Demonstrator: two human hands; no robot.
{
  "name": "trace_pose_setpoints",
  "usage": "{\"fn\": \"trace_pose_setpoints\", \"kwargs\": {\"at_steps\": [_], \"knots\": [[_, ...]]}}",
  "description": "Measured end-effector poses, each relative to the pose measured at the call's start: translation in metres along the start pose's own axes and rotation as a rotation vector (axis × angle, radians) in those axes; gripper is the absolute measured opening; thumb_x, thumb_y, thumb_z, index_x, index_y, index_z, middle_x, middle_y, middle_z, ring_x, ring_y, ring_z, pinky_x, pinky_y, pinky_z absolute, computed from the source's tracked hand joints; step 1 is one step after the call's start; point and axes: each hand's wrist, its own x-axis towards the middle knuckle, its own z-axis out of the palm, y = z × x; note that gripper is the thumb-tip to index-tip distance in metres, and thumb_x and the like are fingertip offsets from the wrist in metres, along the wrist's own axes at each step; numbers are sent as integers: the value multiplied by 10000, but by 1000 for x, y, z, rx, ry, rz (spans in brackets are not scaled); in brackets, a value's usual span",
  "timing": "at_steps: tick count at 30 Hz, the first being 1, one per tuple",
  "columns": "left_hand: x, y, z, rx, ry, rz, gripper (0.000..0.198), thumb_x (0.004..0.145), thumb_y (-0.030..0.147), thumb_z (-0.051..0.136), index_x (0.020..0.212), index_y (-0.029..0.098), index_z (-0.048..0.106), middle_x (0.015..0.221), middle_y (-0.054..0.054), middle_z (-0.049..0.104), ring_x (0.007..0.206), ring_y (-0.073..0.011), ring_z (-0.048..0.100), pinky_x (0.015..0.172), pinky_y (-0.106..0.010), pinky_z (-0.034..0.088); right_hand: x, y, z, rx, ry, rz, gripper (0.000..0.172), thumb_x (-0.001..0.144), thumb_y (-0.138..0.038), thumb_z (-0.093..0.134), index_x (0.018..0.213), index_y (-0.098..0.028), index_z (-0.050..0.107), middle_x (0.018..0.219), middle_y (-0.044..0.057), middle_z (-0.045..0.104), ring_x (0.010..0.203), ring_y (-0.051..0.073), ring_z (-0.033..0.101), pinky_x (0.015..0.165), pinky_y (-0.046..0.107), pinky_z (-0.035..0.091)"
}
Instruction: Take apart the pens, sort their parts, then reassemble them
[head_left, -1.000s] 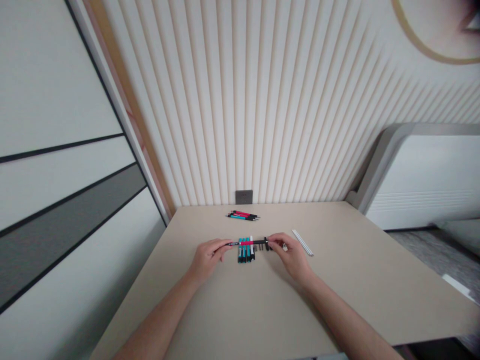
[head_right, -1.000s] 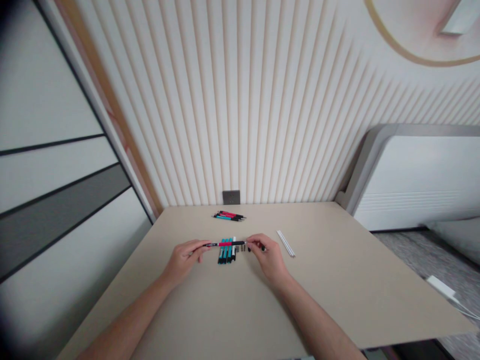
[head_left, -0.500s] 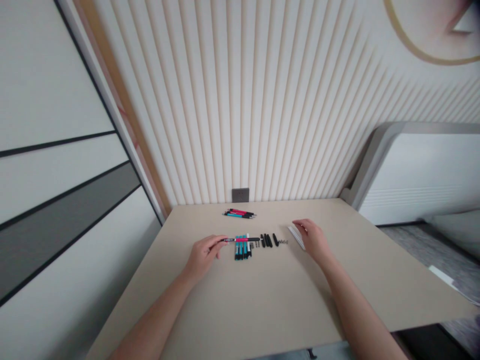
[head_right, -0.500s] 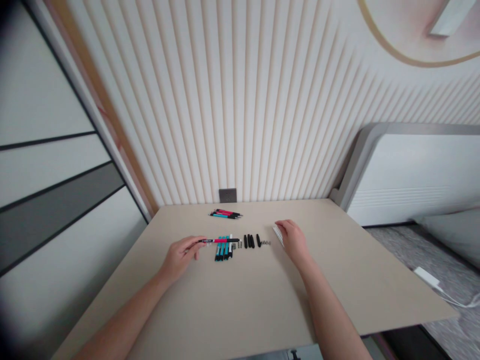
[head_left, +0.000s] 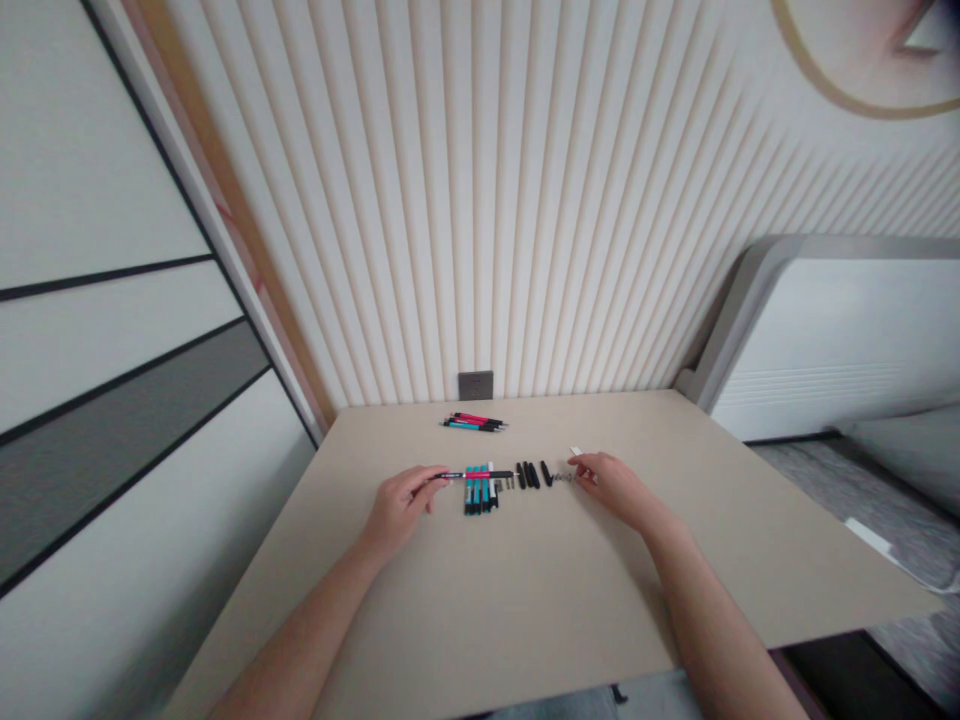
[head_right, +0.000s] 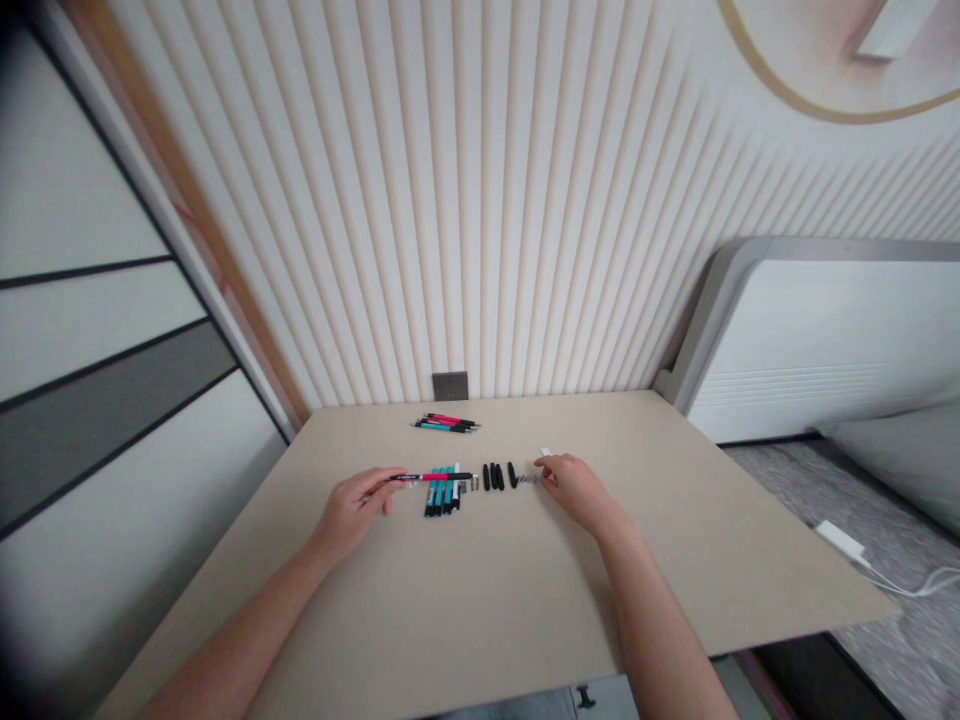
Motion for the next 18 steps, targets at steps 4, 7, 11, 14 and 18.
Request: {"fn": "trace_pose_setpoints", "kwargs": {"at_steps": [4,7,11,14,18], "knots": [[0,0,0,13,-3,-11,239,920,333,553,1008,174,710,614,20,643,500,-93,554,530,-185,426,3,2,4,15,6,-39,244,823,-183,583,1017,-215,728,951,95,720,900,228,643,828,313,454],[1,0,0,8,-9,-10,242,923,334,549,1012,172,705,617,22,644,498,-93,559,532,-186,433,3,3,4,20,-11,-63,193,850,-204,565,926,-210,743,919,85,720,884,225,638,824,316,450],[1,0,0,16,-10,-17,247,923,342,548,1008,170,703,588,28,627,499,-98,560,534,-191,432,4,1,2,24,-25,-84,210,873,-204,537,925,-209,741,933,84,709,901,223,626,839,316,443],[1,0,-1,21,-10,-28,243,922,334,548,1000,166,704,576,29,618,502,-100,561,541,-193,434,4,1,2,22,-38,-68,218,867,-204,546,979,-204,733,956,92,702,911,227,629,845,317,446],[1,-2,0,10,-14,-23,237,918,328,554,1011,165,699,597,25,631,507,-100,565,546,-195,440,4,3,4,32,-35,-47,274,851,-183,559,1083,-191,704,1018,105,694,942,231,633,861,318,448]]}}
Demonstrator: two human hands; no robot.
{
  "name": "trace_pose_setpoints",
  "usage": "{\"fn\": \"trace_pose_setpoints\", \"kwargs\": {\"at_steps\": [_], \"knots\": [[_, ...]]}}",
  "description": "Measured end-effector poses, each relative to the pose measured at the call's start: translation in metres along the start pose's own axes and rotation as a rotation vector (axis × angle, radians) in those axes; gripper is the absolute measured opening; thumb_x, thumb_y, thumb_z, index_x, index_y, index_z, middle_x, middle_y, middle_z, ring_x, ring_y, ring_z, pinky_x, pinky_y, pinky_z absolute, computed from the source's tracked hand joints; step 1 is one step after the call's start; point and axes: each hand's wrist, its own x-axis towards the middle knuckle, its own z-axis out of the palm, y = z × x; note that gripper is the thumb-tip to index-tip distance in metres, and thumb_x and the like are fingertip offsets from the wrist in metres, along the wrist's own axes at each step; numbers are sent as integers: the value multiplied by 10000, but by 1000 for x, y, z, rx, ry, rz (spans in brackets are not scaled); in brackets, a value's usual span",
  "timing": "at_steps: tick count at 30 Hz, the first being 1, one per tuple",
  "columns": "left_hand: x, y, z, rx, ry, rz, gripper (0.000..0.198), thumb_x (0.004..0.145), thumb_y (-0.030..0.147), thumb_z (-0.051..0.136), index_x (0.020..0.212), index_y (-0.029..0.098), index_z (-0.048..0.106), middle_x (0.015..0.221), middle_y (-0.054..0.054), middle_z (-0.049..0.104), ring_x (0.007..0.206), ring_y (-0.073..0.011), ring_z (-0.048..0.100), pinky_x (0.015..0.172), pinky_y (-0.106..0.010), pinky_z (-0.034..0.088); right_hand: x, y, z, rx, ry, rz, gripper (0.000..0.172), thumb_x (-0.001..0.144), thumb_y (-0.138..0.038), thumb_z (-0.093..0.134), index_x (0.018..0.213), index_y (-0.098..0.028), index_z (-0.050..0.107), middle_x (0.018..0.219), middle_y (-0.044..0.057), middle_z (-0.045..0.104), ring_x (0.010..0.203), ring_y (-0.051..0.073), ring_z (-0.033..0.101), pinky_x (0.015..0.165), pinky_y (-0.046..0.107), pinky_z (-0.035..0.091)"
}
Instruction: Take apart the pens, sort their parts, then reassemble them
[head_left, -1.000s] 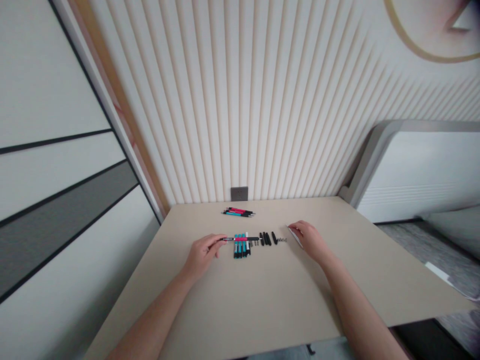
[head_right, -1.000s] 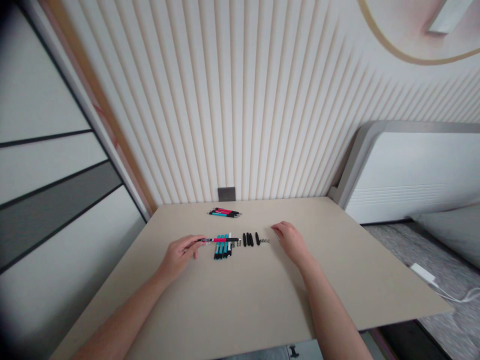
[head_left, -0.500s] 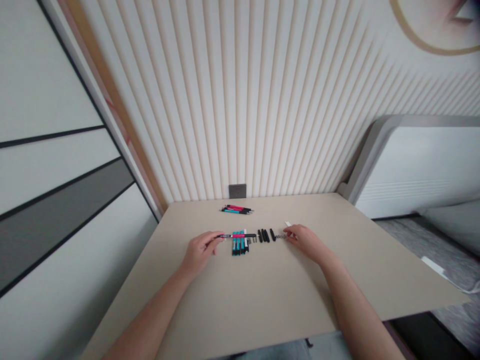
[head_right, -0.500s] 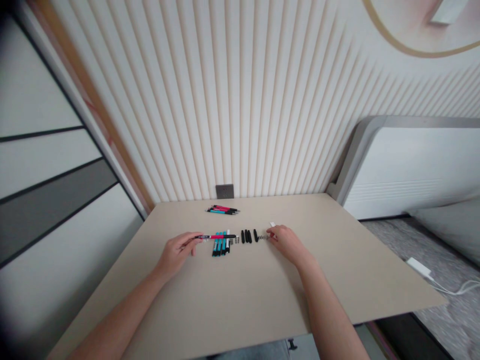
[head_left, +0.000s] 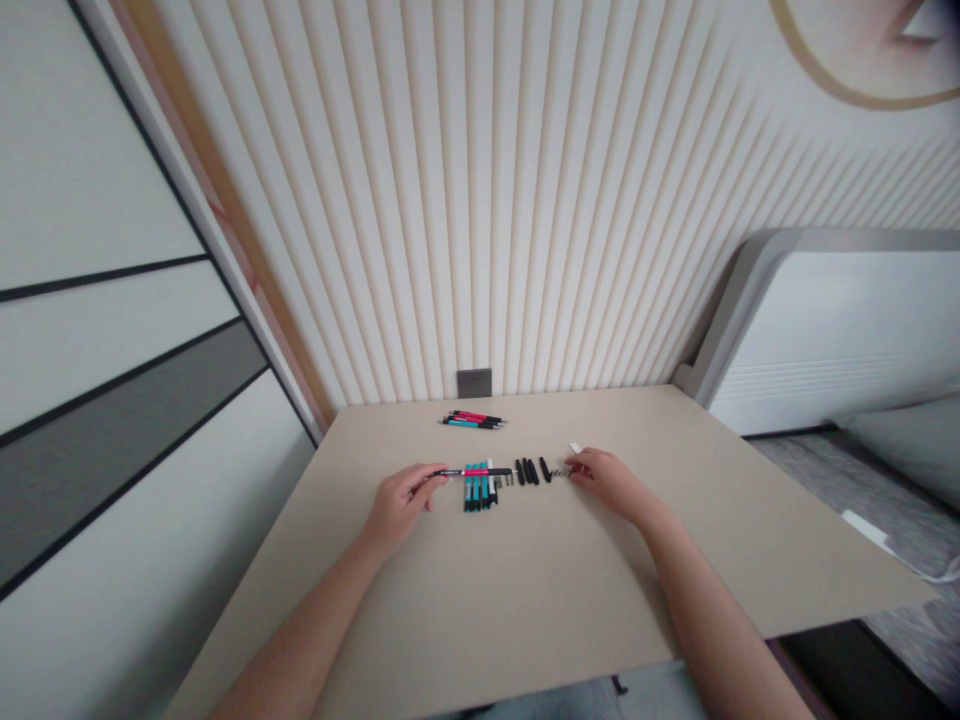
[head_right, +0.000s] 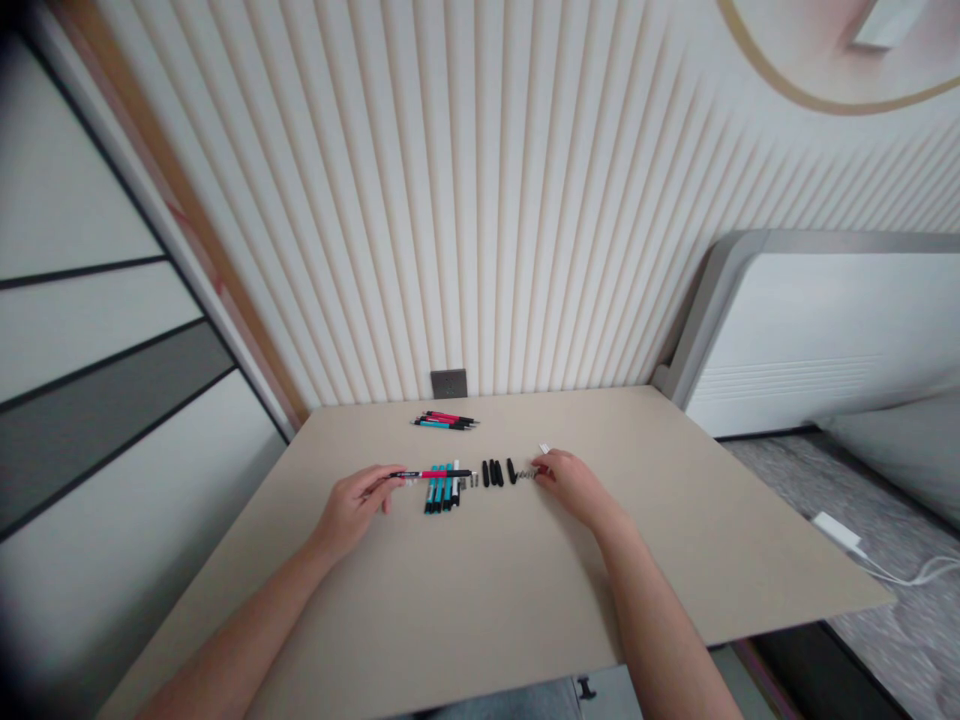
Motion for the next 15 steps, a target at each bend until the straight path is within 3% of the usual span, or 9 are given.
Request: {"fn": "trace_pose_setpoints", "kwargs": {"at_steps": [5,8,12,15], "knots": [[0,-4,1,-5,-3,-3,244,920,334,550,1023,168,696,638,19,647,505,-95,561,547,-195,446,-2,1,-2,28,17,26,301,830,-189,588,1115,-181,683,998,103,694,876,215,638,824,313,465],[0,-4,1,-3,-6,-12,245,919,329,552,1026,167,700,681,7,670,508,-92,565,557,-195,450,-3,-6,-8,67,120,-23,286,859,-228,573,1126,-174,661,985,97,686,874,214,630,822,333,472],[-1,-1,0,21,-45,21,259,929,332,540,1034,177,719,622,12,651,493,-93,553,567,-198,447,-4,-33,-9,180,336,-158,243,947,-310,480,1070,-200,657,991,90,676,939,219,608,856,359,464],[-3,2,1,2,-83,59,276,933,344,537,1043,178,729,595,11,638,448,-84,525,533,-195,436,-5,-61,5,279,331,-257,274,981,-329,424,1081,-216,652,995,88,680,942,217,601,840,356,463]]}}
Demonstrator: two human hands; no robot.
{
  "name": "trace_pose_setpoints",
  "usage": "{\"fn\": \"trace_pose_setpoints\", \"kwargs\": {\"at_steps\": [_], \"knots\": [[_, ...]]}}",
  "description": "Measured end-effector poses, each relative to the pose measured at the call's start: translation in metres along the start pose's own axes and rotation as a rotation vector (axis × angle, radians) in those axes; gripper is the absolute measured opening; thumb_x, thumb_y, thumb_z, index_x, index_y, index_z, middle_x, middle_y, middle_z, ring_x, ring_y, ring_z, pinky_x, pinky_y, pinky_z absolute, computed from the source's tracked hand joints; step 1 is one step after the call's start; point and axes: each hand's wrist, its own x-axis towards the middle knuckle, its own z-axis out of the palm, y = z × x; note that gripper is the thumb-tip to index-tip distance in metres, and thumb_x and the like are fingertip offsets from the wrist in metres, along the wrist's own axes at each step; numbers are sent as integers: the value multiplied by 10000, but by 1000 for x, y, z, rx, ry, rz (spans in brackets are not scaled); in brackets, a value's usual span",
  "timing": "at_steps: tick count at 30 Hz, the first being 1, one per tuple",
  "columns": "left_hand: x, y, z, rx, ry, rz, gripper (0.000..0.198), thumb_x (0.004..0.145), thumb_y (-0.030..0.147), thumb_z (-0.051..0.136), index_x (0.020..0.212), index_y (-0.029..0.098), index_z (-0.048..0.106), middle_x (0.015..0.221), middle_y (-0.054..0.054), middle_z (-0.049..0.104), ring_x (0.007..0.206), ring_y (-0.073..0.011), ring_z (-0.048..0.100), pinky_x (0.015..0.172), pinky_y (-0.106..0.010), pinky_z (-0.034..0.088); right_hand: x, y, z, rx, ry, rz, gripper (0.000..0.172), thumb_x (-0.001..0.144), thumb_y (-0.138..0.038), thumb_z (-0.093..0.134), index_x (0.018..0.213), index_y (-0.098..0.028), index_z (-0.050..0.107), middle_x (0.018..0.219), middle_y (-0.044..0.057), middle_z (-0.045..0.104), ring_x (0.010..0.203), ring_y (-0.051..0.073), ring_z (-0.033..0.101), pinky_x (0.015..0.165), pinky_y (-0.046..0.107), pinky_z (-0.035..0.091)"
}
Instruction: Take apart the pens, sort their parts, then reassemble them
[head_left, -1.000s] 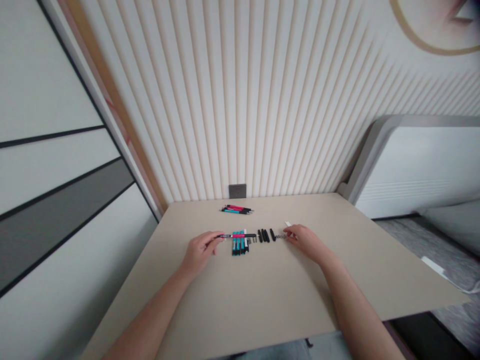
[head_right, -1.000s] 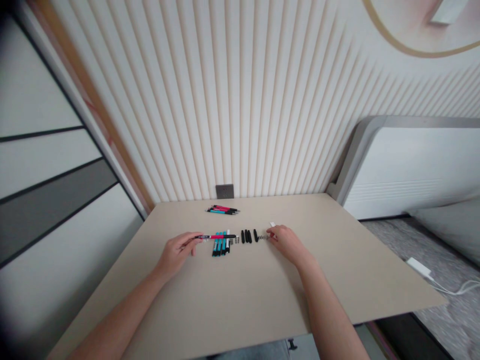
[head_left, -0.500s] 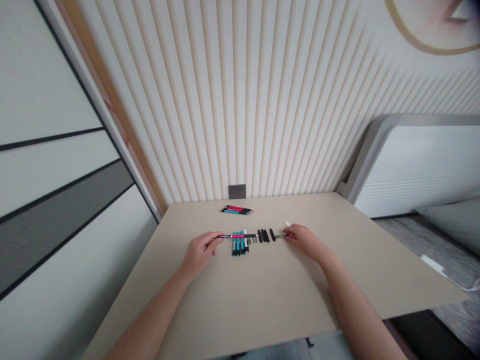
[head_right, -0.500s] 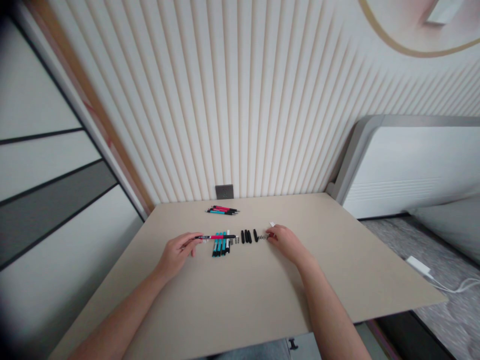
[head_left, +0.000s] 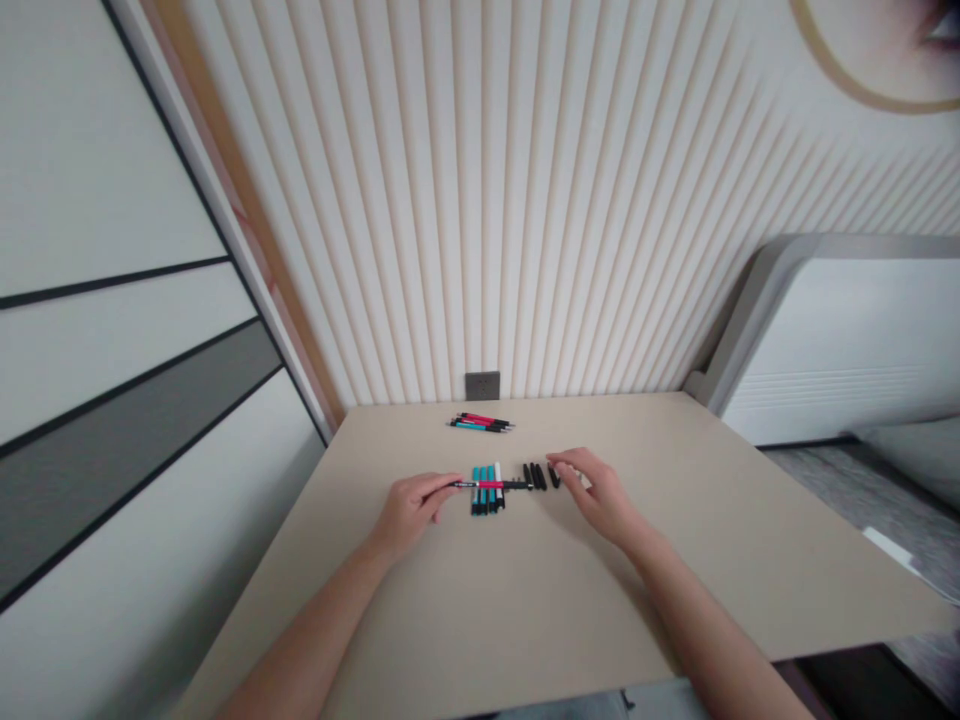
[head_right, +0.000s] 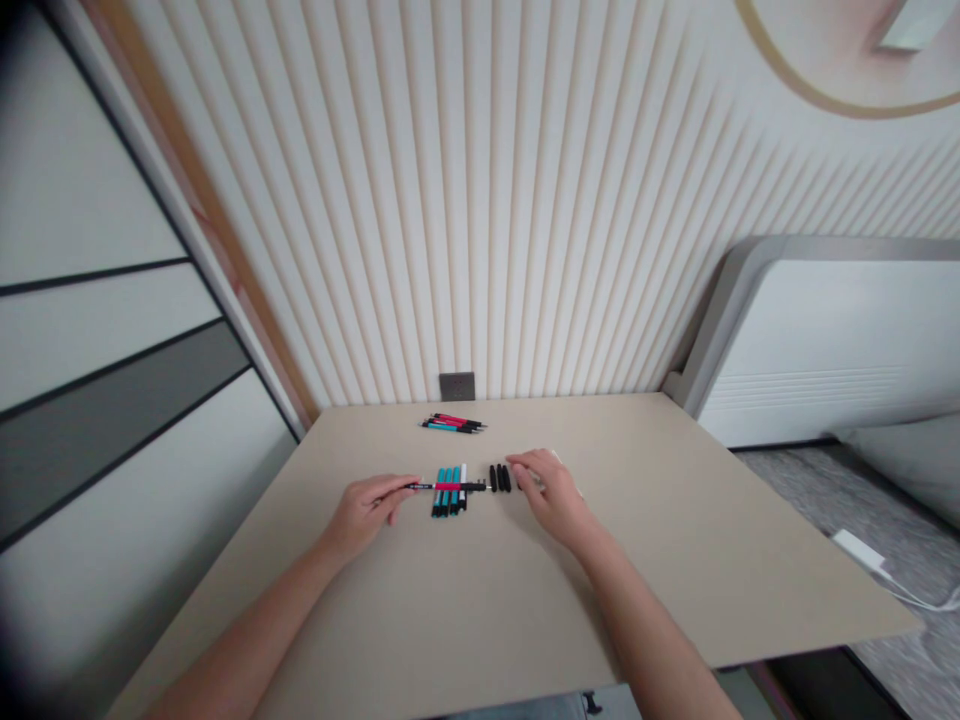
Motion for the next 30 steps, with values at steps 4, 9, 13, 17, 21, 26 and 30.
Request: {"fn": "trace_pose_setpoints", "kwargs": {"at_steps": [4,9,13,17,21,26,30], "knots": [[-2,1,2,-38,-35,39,281,930,349,548,1069,183,727,639,-4,667,407,-66,501,478,-184,419,-3,-22,30,19,-189,-85,290,1000,-300,386,1091,-218,649,982,76,687,911,204,595,837,346,435],[-4,-2,3,-14,-25,82,259,937,325,545,1070,196,726,754,-31,724,413,-60,526,471,-176,441,-8,-22,44,-46,-248,-58,334,1004,-295,380,808,-198,633,736,33,638,726,171,559,716,287,414],[-3,-3,5,92,-19,145,229,920,317,579,1043,204,735,831,-50,748,656,-131,673,637,-206,515,-10,-17,47,-117,-159,-71,344,1002,-283,390,754,-194,612,700,28,614,692,164,536,685,273,391],[-3,1,6,126,-33,150,228,925,321,573,1021,196,738,822,-50,755,665,-138,689,642,-204,520,-12,-13,51,-234,-73,-137,341,997,-277,419,735,-187,618,676,36,603,670,165,526,660,280,365],[-2,6,5,97,-46,157,232,933,327,561,1023,199,733,817,-39,760,681,-144,704,659,-206,528,-11,-14,51,-326,-37,-186,216,974,-292,486,884,-182,649,748,59,634,729,195,548,685,309,384],[0,6,3,109,2,193,236,938,330,549,1036,213,729,885,-47,762,756,-159,716,714,-224,546,-8,-20,43,-214,-34,-122,237,942,-329,542,1139,-204,586,998,91,656,927,232,564,817,363,441],[-1,2,2,116,14,207,226,939,305,552,1067,223,719,884,-40,760,748,-148,711,708,-218,544,-8,-16,38,-169,-102,-77,223,987,-309,435,1085,-230,619,944,68,672,869,217,579,810,373,447]]}}
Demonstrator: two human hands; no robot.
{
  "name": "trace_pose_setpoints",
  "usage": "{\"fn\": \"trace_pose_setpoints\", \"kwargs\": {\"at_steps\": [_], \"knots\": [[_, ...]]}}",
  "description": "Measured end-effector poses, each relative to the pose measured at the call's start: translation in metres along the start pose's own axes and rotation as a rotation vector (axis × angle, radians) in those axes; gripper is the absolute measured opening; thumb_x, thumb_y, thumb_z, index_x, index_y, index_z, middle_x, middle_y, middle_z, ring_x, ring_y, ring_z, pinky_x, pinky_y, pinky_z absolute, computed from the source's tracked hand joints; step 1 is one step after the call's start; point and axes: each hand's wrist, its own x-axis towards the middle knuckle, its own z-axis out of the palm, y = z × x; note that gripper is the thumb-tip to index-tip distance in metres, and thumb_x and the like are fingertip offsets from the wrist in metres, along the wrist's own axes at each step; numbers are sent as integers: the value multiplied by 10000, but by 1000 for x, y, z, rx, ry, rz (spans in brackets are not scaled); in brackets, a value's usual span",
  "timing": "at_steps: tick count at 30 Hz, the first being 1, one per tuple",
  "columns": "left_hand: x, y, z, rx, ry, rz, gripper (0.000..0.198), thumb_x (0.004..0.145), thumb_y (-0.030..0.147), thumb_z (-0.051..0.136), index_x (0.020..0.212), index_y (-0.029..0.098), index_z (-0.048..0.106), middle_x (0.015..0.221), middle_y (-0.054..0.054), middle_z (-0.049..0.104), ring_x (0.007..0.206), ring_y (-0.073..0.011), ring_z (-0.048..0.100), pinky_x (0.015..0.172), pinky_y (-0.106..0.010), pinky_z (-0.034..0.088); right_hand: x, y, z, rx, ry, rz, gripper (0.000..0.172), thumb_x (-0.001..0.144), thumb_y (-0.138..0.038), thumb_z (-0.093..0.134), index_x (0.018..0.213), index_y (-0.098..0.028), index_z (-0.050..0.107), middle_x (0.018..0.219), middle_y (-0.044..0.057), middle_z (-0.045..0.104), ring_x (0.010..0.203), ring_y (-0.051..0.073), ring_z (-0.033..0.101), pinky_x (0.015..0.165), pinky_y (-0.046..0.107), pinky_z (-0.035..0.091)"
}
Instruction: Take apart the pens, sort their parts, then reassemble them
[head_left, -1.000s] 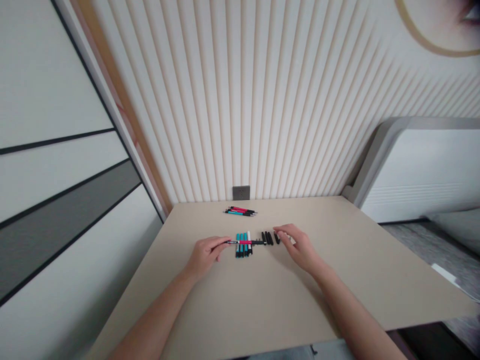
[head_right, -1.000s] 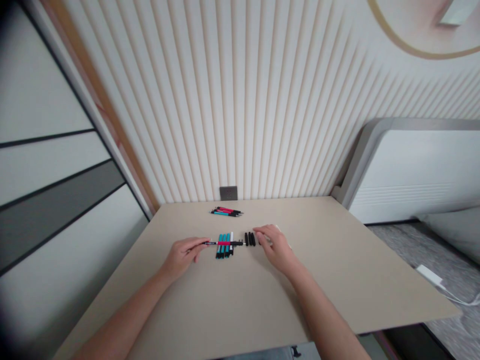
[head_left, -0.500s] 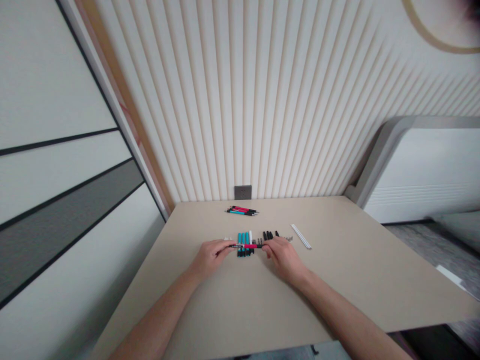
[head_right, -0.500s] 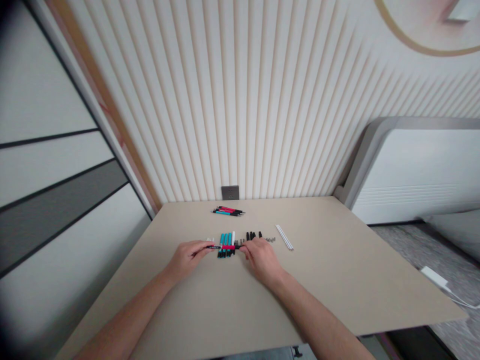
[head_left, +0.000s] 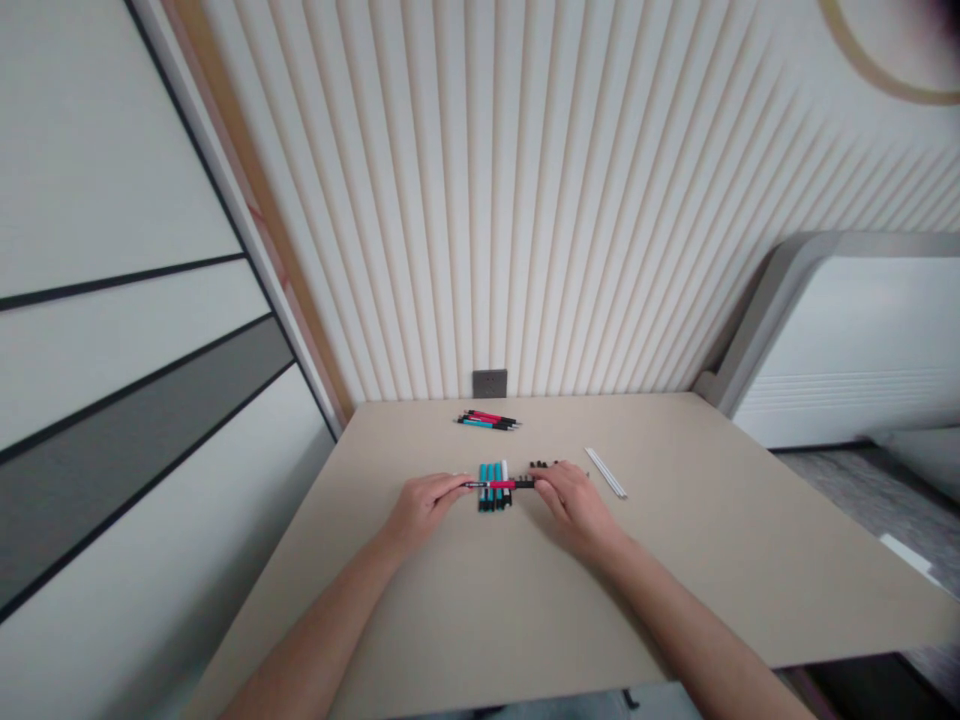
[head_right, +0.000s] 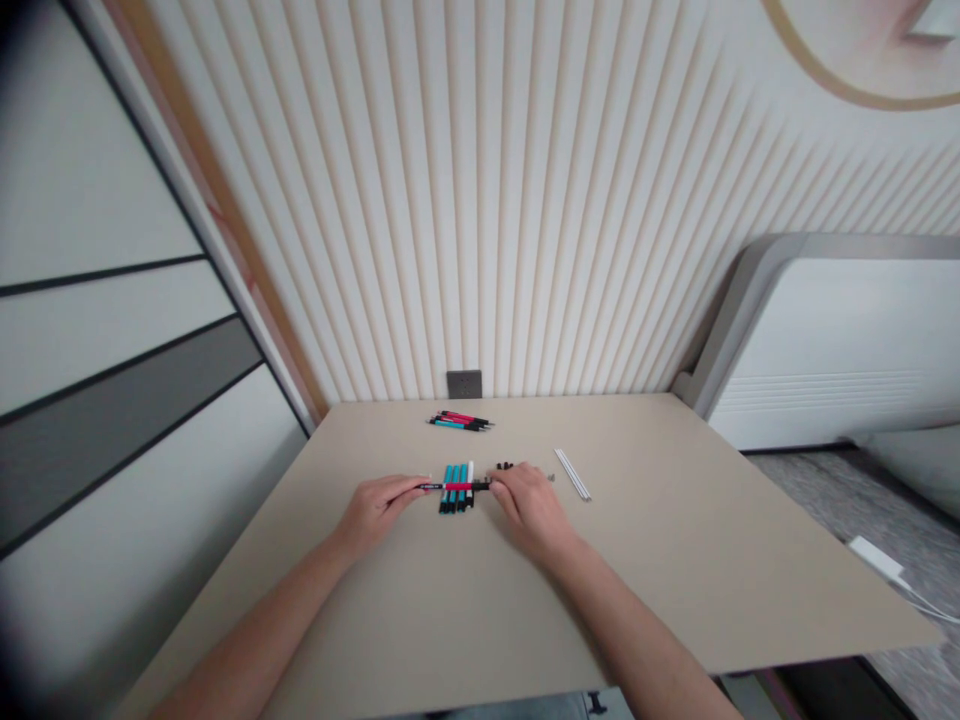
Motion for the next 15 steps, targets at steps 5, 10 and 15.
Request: {"fn": "trace_pose_setpoints", "kwargs": {"at_steps": [5,10,15], "knots": [[0,-2,0,-3,-10,0,233,943,310,547,1073,221,719,879,-38,760,745,-144,710,691,-209,537,-3,4,1,65,1,45,185,932,-344,553,1054,-212,600,959,72,652,896,218,576,801,352,450],[-1,-2,0,-15,-26,-27,236,945,307,540,1072,225,721,908,-42,761,779,-155,716,727,-226,546,-2,0,0,103,-83,6,206,977,-302,451,1002,-209,633,889,67,660,847,206,587,794,352,445],[-1,-2,0,-34,-49,-36,238,937,314,551,1072,220,723,929,-56,761,795,-167,722,746,-247,557,-1,-4,-2,166,-39,46,192,932,-340,543,1055,-204,600,973,78,647,898,213,576,794,349,463]]}}
